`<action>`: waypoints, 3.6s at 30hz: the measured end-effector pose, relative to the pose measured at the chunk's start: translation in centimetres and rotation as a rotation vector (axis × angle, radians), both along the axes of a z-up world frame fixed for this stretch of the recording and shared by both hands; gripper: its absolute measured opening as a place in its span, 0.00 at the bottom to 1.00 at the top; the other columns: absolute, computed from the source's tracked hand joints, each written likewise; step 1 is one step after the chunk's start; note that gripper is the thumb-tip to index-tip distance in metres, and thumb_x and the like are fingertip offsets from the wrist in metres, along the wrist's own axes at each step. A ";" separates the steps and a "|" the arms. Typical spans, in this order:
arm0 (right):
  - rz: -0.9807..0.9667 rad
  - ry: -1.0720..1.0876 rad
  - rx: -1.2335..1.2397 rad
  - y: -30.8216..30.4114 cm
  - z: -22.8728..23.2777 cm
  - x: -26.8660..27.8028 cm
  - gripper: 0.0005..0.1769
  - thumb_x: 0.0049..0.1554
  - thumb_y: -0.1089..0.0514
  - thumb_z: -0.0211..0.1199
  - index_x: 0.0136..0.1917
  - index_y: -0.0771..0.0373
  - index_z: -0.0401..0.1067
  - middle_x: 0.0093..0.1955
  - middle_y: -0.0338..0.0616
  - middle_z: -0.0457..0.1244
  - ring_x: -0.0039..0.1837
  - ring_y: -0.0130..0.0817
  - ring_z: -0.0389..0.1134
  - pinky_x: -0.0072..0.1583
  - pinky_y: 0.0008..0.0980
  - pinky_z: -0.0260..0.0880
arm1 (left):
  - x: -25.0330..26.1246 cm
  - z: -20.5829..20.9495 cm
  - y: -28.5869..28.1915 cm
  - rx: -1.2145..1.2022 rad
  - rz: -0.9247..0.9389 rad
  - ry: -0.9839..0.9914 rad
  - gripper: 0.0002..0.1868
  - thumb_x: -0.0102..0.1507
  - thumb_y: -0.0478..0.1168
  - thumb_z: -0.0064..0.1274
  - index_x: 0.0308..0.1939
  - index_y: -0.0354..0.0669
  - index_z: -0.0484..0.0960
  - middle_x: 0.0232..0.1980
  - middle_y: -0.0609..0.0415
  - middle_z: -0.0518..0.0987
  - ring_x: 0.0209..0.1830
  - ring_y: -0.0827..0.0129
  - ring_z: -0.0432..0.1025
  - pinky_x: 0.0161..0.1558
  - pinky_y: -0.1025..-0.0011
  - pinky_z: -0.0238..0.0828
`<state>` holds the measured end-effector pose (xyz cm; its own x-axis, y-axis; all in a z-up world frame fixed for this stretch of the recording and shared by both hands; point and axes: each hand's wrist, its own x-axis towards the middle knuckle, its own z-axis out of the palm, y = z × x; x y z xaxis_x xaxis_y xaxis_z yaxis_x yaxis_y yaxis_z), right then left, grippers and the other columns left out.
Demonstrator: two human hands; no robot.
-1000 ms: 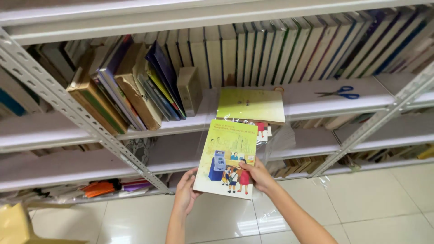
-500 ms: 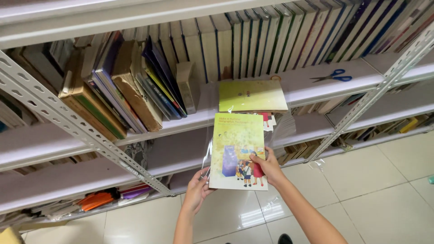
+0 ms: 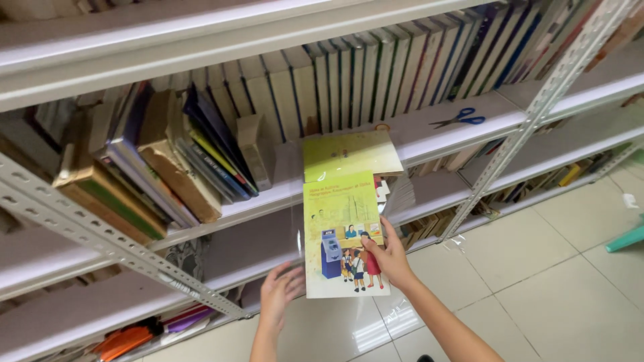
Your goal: The recorder is taking books from a library shelf and attempting to place them into protective plastic covers.
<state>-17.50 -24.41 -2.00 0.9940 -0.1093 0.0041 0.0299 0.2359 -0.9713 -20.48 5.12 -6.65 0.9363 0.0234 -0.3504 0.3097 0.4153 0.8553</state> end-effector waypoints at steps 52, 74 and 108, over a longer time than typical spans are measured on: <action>-0.459 -0.843 -1.028 -21.7 6.7 20.9 0.26 0.52 0.59 0.67 0.64 0.63 0.69 0.72 0.59 0.54 0.74 0.58 0.53 0.73 0.55 0.50 | 11.4 4.8 -21.6 1.283 0.613 -0.511 0.17 0.62 0.37 0.55 0.55 0.42 0.80 0.66 0.43 0.75 0.67 0.48 0.65 0.67 0.56 0.57; -0.074 -0.849 -1.373 -8.2 3.6 16.5 0.19 0.54 0.53 0.64 0.57 0.61 0.75 0.65 0.48 0.63 0.70 0.49 0.59 0.70 0.58 0.51 | 16.2 8.7 -18.3 1.555 0.182 -0.804 0.20 0.57 0.34 0.57 0.55 0.41 0.81 0.59 0.48 0.76 0.63 0.52 0.65 0.65 0.54 0.59; 0.042 -0.059 -0.624 -23.6 -17.8 27.1 0.36 0.54 0.55 0.69 0.74 0.54 0.62 0.73 0.56 0.55 0.76 0.50 0.52 0.69 0.47 0.57 | 23.7 5.6 -16.2 1.720 0.001 -0.869 0.20 0.60 0.36 0.55 0.57 0.45 0.81 0.64 0.50 0.78 0.69 0.53 0.68 0.69 0.53 0.62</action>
